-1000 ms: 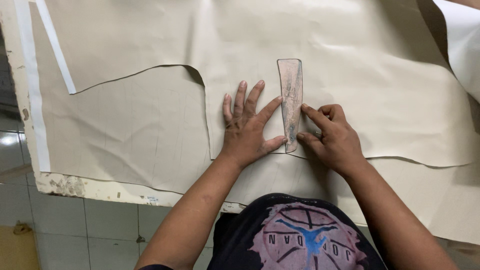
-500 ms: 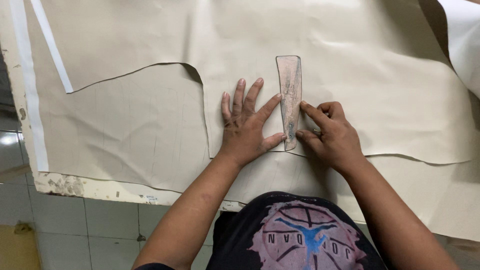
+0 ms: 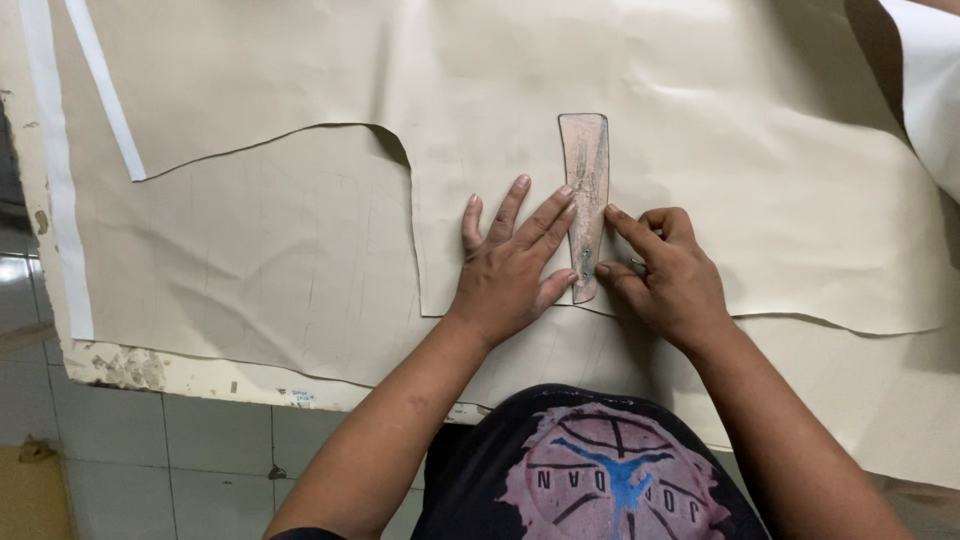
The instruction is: The person spreads a large beige material sheet flat on a work table, then places a shoe pattern template on it and traces around its edge with a small marking tool, drawing outline lines onto the sheet. They reposition the template and continue tracing additional outlines, briefly handling a notebook and other templates nearby.
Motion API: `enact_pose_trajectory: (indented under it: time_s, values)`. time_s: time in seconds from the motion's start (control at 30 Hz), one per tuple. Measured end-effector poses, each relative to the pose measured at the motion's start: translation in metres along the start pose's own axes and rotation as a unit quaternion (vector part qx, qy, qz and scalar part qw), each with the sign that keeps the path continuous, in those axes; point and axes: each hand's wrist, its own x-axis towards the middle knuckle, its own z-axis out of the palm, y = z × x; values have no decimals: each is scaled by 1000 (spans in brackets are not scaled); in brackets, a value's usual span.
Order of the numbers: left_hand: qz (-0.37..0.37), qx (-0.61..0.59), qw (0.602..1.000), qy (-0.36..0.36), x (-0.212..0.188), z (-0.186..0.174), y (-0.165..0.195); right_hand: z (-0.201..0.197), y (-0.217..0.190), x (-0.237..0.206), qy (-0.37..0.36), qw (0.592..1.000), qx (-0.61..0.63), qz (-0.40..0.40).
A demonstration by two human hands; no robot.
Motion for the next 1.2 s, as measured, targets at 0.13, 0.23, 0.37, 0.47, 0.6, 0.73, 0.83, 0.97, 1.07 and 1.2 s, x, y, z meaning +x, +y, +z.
enact_pose_trajectory:
  time_s: [0.13,0.23,0.37,0.47,0.6,0.73,0.83,0.97,1.07,1.2]
  values:
    - [1,9,1000,0,0,0,0,0,0,1,-3,1000,0,3]
    - [4,7,1000,2,2,-1,1,1,1,0,2,1000,0,-7]
    - [20,-18,998,54,-2,-4,11,2,3,1,-6,1000,8,-5]
    - [73,60,994,47,-9,-1,28,-1,8,2,-27,998,50,18]
    - [72,125,989,34,-7,10,51,-16,8,7,97,981,93,-139]
    - [-18,79,996,-28,0,20,68,-33,-5,13,47,991,66,-106]
    - [-92,17,987,-127,2,24,74,-35,-18,26,-11,989,43,-142]
    - [-171,-124,959,-190,6,31,71,-31,-25,36,-56,985,-15,-162]
    - [-131,-93,962,-221,5,37,67,-28,-24,36,-57,980,-22,-190]
    - [-3,-9,982,-189,3,30,59,-26,-26,38,-49,972,-59,-221]
